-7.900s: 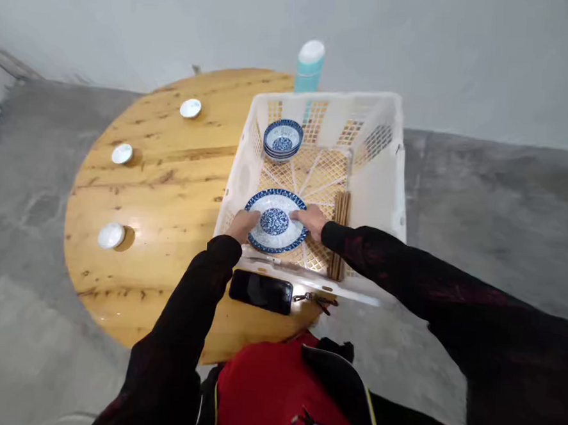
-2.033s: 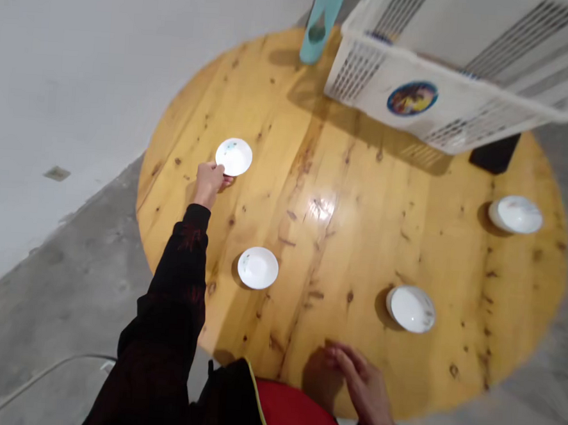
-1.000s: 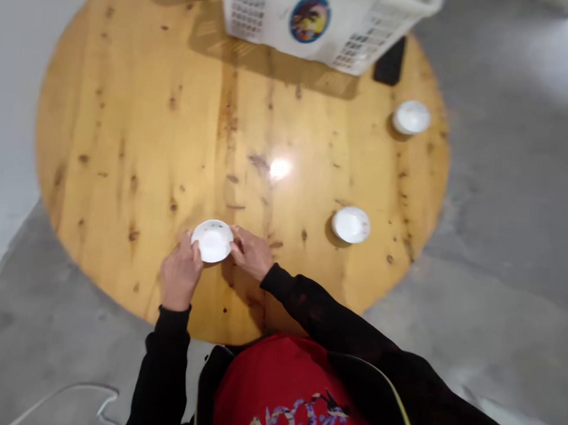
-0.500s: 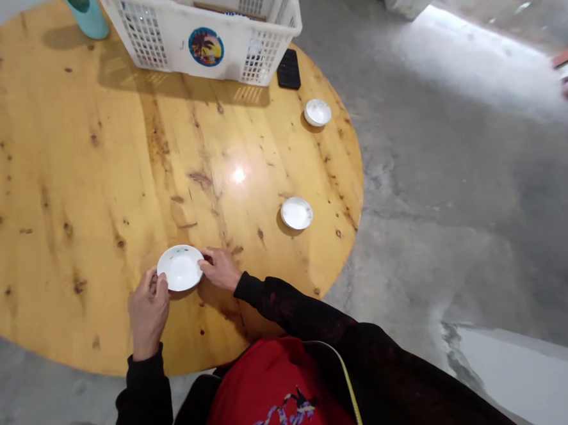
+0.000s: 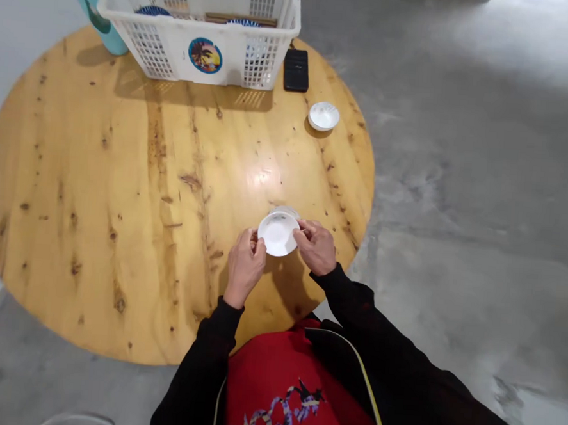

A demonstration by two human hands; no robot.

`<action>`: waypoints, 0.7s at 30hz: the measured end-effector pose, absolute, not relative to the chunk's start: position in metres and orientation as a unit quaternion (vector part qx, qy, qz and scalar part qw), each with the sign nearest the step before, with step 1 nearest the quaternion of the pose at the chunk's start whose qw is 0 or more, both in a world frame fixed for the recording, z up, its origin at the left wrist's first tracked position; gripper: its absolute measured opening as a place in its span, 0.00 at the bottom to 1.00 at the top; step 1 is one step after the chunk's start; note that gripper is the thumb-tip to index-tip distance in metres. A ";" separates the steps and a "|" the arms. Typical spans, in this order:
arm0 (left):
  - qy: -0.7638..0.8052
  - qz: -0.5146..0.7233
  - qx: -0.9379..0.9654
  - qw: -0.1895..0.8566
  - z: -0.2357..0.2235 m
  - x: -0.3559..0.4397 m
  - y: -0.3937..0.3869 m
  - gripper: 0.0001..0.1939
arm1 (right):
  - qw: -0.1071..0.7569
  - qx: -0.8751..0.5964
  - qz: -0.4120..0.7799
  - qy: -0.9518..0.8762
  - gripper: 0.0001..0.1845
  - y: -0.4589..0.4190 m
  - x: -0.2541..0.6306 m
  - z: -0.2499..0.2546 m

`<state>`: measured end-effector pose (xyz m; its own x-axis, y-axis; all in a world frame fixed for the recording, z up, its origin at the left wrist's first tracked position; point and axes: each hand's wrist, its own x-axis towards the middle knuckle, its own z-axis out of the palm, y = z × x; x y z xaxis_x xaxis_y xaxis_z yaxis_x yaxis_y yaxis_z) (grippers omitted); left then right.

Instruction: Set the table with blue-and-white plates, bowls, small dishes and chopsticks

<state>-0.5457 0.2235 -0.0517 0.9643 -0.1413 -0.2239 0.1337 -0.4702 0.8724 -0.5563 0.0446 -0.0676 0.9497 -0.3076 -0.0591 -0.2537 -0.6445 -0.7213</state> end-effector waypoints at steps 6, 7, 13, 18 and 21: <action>0.079 -0.103 0.936 0.327 -0.058 -0.536 0.162 0.08 | 0.330 -0.940 0.022 0.084 0.20 -0.001 -0.525 -0.090; 0.096 -0.105 0.943 0.301 -0.059 -0.536 0.156 0.09 | 0.322 -0.943 0.036 0.068 0.19 -0.004 -0.521 -0.092; 0.150 -0.121 0.960 0.205 -0.057 -0.540 0.135 0.16 | 0.274 -0.953 0.129 0.006 0.19 -0.009 -0.511 -0.086; 0.150 -0.117 0.966 0.172 -0.052 -0.536 0.128 0.20 | 0.274 -0.949 0.155 -0.002 0.23 -0.010 -0.507 -0.079; 0.149 -0.122 0.969 0.153 -0.049 -0.532 0.126 0.21 | 0.276 -0.947 0.164 -0.001 0.23 -0.010 -0.505 -0.077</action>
<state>-0.5318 0.1261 -0.0489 0.9256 0.2513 -0.2830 0.3263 -0.9087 0.2603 -0.5050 -0.0098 -0.0773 0.9459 0.0932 -0.3107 -0.0883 -0.8478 -0.5230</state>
